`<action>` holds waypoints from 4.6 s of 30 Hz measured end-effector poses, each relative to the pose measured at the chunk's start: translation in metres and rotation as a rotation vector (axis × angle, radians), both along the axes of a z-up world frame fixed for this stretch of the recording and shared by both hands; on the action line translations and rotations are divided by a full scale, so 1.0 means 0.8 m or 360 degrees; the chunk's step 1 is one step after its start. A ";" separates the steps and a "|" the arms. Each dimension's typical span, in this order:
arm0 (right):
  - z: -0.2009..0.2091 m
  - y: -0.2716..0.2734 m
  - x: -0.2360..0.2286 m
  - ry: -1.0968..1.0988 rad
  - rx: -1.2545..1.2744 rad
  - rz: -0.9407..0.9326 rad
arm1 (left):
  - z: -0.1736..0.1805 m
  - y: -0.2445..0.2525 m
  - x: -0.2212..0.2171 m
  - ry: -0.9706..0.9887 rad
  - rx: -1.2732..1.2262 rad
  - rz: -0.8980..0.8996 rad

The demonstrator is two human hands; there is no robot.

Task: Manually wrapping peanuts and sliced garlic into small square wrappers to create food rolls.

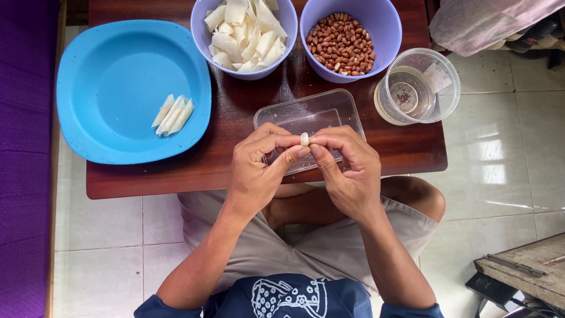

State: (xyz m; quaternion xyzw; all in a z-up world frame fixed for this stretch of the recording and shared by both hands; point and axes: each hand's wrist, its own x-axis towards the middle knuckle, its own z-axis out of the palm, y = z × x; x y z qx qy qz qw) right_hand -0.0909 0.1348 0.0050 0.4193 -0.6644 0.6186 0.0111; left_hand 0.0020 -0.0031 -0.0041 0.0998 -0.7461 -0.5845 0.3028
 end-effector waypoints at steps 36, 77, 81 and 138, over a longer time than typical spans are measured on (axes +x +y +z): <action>0.033 -0.315 -0.005 0.1415 0.0919 0.0945 | 0.028 -0.216 0.141 -0.0511 -0.0805 0.0719; 0.032 -0.343 -0.005 0.1581 0.1271 0.1022 | -0.008 -0.237 0.124 -0.0919 -0.0981 0.0823; 0.032 -0.343 -0.005 0.1579 0.1250 0.1015 | -0.008 -0.237 0.124 -0.0919 -0.0986 0.0835; 0.020 -0.059 -0.039 0.0140 0.0005 0.0150 | 0.043 -0.081 -0.015 -0.0128 -0.0027 -0.0249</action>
